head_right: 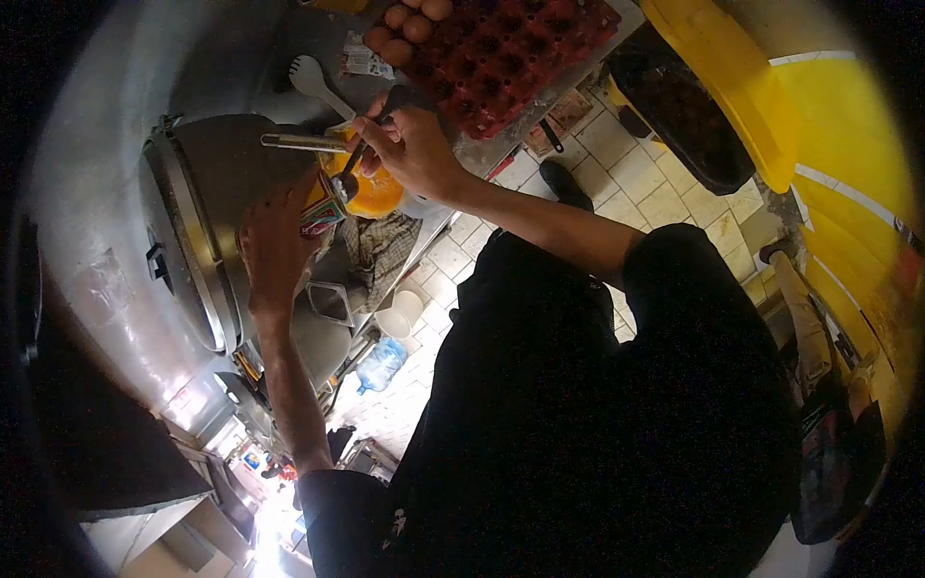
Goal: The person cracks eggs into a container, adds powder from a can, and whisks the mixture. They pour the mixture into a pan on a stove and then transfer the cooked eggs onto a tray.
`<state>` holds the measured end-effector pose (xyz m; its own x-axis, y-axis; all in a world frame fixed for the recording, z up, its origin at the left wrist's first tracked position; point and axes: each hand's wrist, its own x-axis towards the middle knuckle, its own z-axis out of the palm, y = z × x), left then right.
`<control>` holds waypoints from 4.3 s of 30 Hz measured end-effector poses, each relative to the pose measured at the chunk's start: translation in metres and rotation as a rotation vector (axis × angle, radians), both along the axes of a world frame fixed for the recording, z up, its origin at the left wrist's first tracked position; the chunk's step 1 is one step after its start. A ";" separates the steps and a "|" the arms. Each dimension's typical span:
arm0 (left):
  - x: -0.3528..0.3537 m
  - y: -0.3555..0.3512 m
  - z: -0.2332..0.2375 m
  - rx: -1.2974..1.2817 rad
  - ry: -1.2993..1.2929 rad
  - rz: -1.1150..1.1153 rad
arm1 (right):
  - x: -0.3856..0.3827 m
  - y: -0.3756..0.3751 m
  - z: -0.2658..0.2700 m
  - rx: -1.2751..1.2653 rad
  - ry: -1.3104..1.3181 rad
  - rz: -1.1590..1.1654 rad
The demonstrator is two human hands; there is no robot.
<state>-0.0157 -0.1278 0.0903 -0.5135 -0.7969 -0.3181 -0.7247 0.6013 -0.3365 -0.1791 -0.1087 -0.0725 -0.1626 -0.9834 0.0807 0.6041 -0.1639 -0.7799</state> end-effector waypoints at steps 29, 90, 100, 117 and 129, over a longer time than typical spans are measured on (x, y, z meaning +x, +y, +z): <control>-0.004 0.002 0.004 -0.021 0.057 0.003 | -0.001 0.000 0.004 0.014 -0.032 -0.019; 0.056 0.121 -0.045 -0.082 1.427 0.405 | 0.018 0.054 0.162 -0.066 0.524 0.430; -0.017 0.082 -0.019 0.013 1.557 0.243 | -0.021 0.059 0.191 -0.148 1.182 0.290; 0.021 0.113 -0.058 -0.253 1.507 0.656 | 0.069 -0.423 0.005 -0.332 1.642 0.064; -0.001 0.154 -0.128 0.344 1.822 1.421 | 0.071 -0.349 0.024 -0.336 1.205 0.053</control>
